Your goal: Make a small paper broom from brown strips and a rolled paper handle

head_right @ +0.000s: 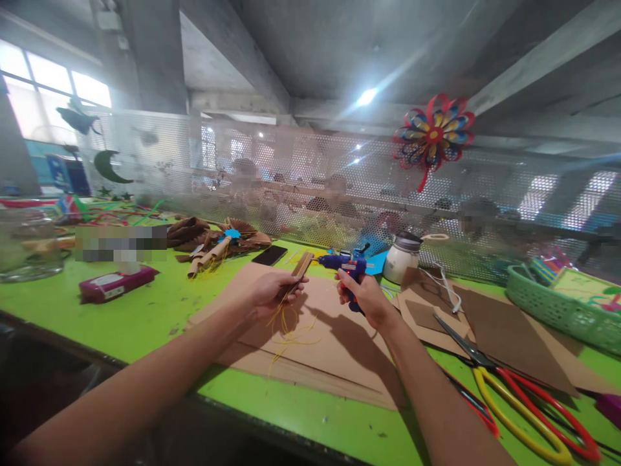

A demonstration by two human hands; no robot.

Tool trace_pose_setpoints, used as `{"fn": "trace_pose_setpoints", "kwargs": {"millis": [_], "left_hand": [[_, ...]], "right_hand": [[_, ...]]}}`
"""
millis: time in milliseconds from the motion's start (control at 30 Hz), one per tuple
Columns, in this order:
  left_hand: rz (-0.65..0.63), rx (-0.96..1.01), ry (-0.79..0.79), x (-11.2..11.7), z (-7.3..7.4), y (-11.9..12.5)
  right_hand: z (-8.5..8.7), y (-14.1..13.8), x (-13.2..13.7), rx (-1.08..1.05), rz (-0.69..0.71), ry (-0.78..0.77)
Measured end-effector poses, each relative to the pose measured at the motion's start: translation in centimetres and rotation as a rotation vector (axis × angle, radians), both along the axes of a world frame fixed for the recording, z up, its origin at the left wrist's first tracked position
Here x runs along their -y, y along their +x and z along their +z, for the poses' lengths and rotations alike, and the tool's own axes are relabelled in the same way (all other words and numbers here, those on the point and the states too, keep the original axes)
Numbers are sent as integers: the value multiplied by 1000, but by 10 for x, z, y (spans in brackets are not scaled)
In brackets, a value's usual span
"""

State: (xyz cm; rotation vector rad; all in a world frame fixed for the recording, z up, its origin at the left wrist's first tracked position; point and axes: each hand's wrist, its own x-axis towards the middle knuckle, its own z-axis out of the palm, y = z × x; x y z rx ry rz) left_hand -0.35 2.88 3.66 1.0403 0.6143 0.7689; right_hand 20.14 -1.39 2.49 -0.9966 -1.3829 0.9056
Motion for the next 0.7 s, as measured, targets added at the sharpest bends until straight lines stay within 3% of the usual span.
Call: {"fn": "trace_pose_setpoints", "kwargs": {"millis": [267,700], "left_hand": [[9,25,32,0,-1,1],[-31,-13,40,-1,-2,2]], "right_hand": [[2,3,3,213,87,-17],[-4,9,-3,181,17,15]]}}
